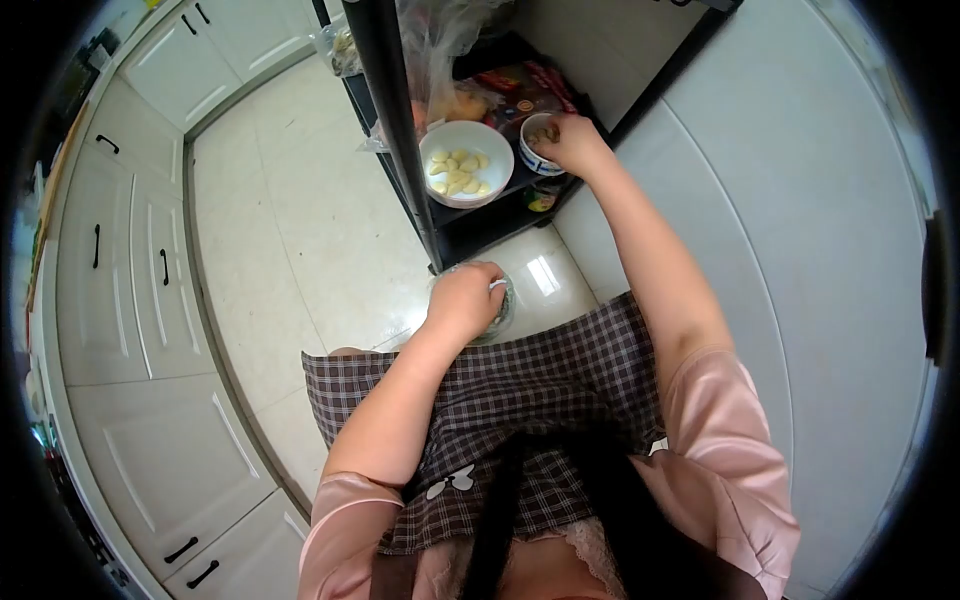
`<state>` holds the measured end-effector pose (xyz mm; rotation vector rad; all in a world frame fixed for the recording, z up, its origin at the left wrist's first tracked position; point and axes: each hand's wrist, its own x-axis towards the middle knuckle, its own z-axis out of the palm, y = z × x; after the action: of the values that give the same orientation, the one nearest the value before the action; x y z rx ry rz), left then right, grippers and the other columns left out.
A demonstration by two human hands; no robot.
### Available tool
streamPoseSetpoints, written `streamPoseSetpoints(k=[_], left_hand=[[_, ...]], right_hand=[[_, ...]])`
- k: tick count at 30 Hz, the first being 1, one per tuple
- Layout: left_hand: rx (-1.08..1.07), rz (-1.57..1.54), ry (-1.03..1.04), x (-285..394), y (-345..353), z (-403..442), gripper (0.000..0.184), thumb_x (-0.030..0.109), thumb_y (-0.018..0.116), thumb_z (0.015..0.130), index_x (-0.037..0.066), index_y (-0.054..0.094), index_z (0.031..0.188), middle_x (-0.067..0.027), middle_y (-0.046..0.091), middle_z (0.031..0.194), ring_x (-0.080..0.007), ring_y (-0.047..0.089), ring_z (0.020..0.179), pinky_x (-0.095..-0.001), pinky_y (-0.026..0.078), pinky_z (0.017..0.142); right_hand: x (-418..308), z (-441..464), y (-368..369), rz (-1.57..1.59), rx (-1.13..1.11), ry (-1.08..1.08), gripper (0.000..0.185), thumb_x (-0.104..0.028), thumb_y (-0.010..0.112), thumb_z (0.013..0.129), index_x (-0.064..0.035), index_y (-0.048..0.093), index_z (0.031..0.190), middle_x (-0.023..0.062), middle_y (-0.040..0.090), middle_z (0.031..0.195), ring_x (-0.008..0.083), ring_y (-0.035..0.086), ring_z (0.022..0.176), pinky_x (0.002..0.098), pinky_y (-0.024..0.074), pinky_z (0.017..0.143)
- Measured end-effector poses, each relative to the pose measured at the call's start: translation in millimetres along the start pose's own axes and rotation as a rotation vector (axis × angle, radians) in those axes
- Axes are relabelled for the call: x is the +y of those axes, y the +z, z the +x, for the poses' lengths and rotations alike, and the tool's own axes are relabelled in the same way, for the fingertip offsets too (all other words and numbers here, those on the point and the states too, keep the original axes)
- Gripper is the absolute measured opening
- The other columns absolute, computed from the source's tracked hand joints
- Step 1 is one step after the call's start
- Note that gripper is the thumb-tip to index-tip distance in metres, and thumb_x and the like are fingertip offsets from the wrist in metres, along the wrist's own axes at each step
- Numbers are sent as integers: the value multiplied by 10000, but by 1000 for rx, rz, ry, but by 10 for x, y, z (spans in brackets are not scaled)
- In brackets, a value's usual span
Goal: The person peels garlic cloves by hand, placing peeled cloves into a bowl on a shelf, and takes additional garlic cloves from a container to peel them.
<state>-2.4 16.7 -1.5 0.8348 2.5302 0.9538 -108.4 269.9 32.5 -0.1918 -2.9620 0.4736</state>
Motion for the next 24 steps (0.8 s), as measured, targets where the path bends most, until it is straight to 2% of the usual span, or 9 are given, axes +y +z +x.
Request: streamPoseSetpoints(k=[2,4,7,8,10,16,20,22,24], left_hand=[[8,6,6,-4,4,-2,170,171,570,786,43,631,880,-146,631,895,-330,600,827,-408,483,728],[11,12,7,-12,3,-2,169,173,571,787,44,632,877,-149,631,888,-330,600,819,-411,483,722],[40,36,43,-19,-6,-3,165,173,572,788,43,632,869,-148,630,879,-329,601,815,-411,484,713],[38,47,51,-27,-3,-7,160,173,572,789,43,632,860,-148,629,875,-330,601,811,-411,484,708],[35,59,58,-35,0,-15,156,172,572,789,43,632,852,-148,628,871,-330,601,807,-411,484,703],[23,85,80,-39,8,-24,152,176,573,792,40,627,834,-152,623,869,-334,602,794,-413,485,694],[11,78,84,-27,10,-19,153,178,574,795,36,620,828,-153,622,869,-335,601,803,-417,483,698],[6,75,85,-19,-4,-17,153,178,575,795,34,618,825,-153,621,868,-336,600,805,-418,482,699],[-29,107,75,-27,-8,-11,199,200,578,808,47,638,919,-148,626,905,-336,598,825,-411,483,717]], right_hand=[[-43,60,-52,-95,-116,-38,304,-188,608,732,-42,639,997,190,626,962,325,603,906,392,485,801],[-43,91,-74,-172,-264,-70,373,-230,601,747,-131,605,1107,137,610,1073,297,583,977,386,475,837],[-10,163,34,-340,-327,-66,410,-244,596,758,-197,572,1164,94,595,1128,276,569,1017,378,471,853],[8,171,77,-340,-328,-68,410,-244,596,758,-197,572,1164,94,595,1128,276,569,1017,378,471,853],[34,169,146,-309,-180,-136,303,-220,610,727,-136,628,1017,132,638,965,313,601,897,398,487,779],[73,177,308,-223,14,-125,249,-167,619,702,-92,643,938,148,636,922,320,598,881,397,487,767],[109,183,328,-157,47,-117,225,-136,620,687,-89,654,905,158,635,895,330,597,862,398,488,767],[73,185,280,-187,-45,-73,286,-84,610,706,-115,657,986,143,627,987,307,597,901,380,495,800],[111,197,303,-118,2,-119,229,-93,606,693,-95,664,914,153,632,937,324,599,871,387,491,767]])
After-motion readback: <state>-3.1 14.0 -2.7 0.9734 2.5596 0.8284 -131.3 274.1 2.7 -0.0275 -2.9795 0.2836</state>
